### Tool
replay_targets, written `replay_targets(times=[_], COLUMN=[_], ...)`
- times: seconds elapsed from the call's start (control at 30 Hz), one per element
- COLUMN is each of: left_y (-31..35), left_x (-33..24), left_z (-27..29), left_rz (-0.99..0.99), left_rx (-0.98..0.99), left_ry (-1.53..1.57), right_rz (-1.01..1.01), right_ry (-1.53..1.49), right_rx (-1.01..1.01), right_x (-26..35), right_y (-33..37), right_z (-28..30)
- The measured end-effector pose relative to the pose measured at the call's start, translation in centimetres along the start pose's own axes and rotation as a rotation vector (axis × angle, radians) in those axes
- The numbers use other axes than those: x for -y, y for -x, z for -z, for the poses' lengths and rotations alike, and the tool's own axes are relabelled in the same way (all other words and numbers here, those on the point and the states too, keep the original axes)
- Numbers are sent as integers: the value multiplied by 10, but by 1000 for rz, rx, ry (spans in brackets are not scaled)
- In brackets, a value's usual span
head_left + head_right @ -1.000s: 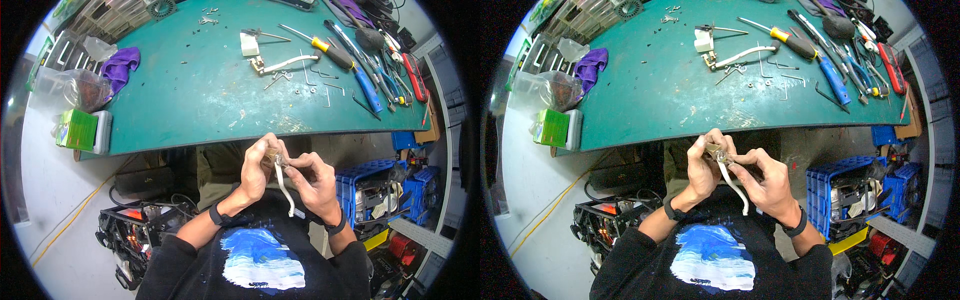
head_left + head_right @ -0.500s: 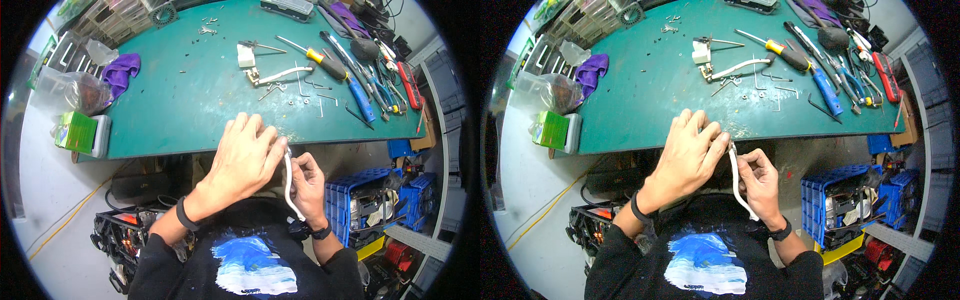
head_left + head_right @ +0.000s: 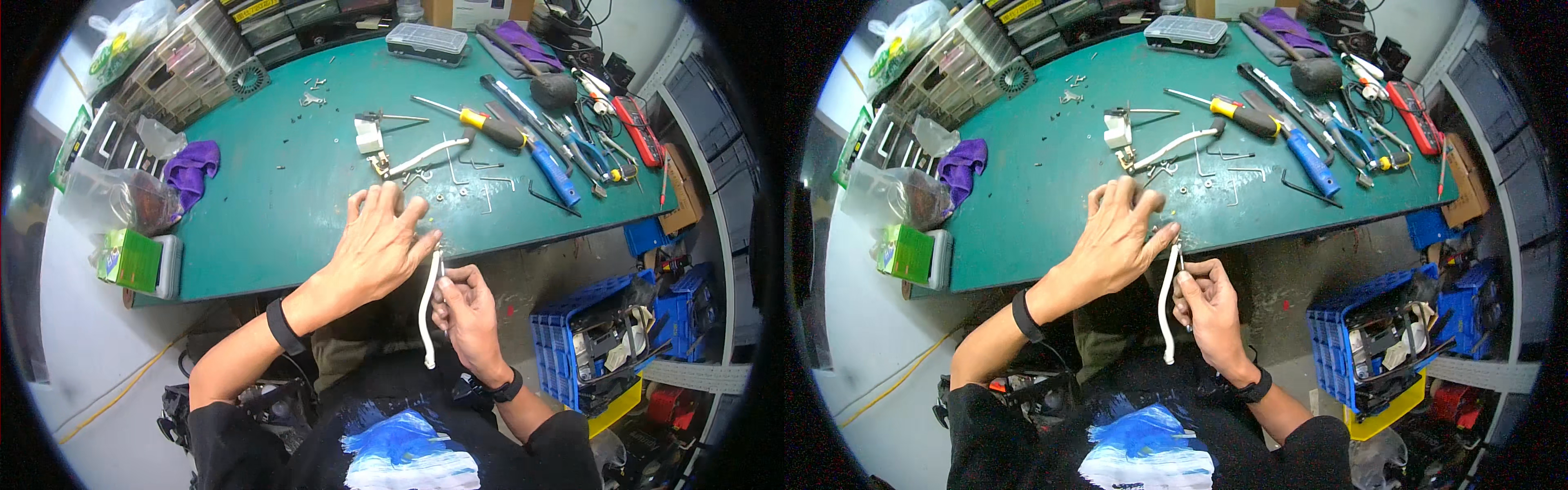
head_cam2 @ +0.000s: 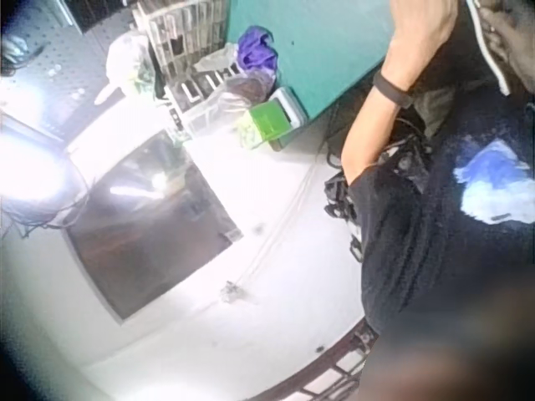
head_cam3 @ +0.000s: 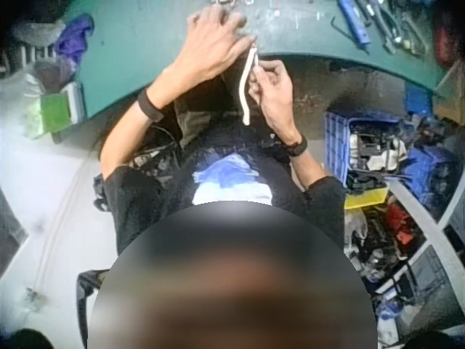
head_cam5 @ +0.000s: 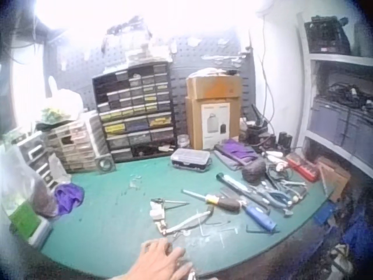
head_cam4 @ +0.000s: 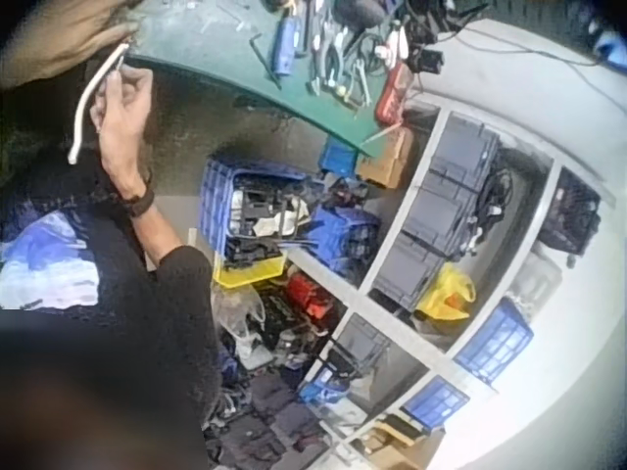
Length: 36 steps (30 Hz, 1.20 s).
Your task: Assembling and adjusting small mechanical and plastic components using pliers and a wrench on a workbench and lap.
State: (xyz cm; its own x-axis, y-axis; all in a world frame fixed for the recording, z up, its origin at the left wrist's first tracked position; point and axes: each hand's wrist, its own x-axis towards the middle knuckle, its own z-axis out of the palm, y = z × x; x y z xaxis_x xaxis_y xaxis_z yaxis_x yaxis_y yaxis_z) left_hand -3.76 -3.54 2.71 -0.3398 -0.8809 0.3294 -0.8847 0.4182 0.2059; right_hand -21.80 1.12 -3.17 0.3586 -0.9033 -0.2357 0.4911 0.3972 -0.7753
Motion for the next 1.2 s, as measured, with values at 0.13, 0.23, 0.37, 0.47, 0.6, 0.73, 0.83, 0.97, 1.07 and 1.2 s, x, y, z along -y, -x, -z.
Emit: replay_targets(times=[0.13, 0.23, 0.37, 0.47, 0.6, 0.73, 0.83, 0.97, 1.07, 1.2], left_y=[-6, -27, -53, -55, -60, -64, -64, -67, -73, -81], left_x=[6, 2, -1, -4, -5, -3, -3, -5, -4, -3], left_z=[0, -5, -27, -40, -42, -40, -34, -29, -28, -29], left_rz=[-30, -76, -104, -86, -153, -176, -151, -184, -243, -183], left_rx=[-103, -158, -232, -135, -76, 56, 156, 225, 286, 302], left_ry=[69, 111, 173, 163, 210, 182, 110, 48, -31, 74], right_rz=[-14, 18, 35, 74, 72, 38, 13, -6, -28, -50], right_ry=[56, 45, 40, -16, -64, -143, -204, -260, -285, -284], right_rx=[-18, -74, -80, -81, 6, 63, 124, 182, 244, 259], right_x=[5, -1, -11, -17, -21, -25, -26, -30, -33, -33], right_y=[2, 5, 6, 7, 6, 0, -5, -12, -16, -18], right_z=[0, 2, -1, -4, 2, 7, 15, 23, 28, 35])
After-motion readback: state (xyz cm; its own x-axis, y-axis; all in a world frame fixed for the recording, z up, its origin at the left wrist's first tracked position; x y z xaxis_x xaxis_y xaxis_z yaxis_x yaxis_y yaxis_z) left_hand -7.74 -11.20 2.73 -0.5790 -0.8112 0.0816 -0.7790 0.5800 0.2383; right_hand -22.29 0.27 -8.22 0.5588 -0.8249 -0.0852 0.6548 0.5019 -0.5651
